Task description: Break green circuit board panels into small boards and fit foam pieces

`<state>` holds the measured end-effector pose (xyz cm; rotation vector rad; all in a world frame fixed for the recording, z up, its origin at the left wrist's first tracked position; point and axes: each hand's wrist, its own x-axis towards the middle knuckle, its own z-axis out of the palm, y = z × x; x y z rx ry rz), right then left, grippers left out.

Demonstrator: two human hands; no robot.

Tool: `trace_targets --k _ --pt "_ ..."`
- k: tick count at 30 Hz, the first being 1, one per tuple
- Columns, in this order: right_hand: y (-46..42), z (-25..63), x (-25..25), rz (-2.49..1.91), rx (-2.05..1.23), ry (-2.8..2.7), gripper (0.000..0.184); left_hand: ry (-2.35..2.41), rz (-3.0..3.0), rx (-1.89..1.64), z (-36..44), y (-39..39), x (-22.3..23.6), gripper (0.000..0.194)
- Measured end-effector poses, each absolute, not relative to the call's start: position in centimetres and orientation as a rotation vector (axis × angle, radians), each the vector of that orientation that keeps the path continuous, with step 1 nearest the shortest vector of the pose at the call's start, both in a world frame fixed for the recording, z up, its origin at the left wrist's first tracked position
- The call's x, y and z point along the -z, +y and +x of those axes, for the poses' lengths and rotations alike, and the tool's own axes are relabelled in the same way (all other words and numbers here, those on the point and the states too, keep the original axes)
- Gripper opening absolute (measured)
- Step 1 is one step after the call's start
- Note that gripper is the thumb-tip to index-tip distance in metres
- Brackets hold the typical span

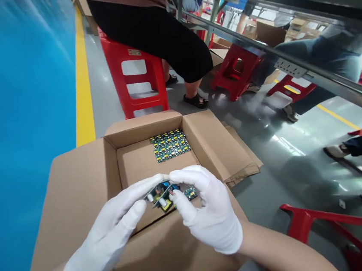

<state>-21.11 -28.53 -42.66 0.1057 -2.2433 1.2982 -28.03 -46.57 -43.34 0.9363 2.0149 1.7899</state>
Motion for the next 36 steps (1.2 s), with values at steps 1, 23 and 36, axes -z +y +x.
trace_targets --k 1,23,36 --pt "-28.3 -20.8 42.6 0.117 -1.279 -2.236 0.037 2.03 0.932 -1.779 -27.5 -46.4 43.3 0.036" --pt "-26.5 -20.0 42.8 0.321 -1.428 -2.196 0.032 2.087 0.751 -1.892 -24.1 -44.8 43.2 0.043" --pt "-26.3 -20.1 43.1 0.338 -1.476 -2.194 0.033 2.068 0.743 -1.872 -24.2 -44.7 43.4 0.045"
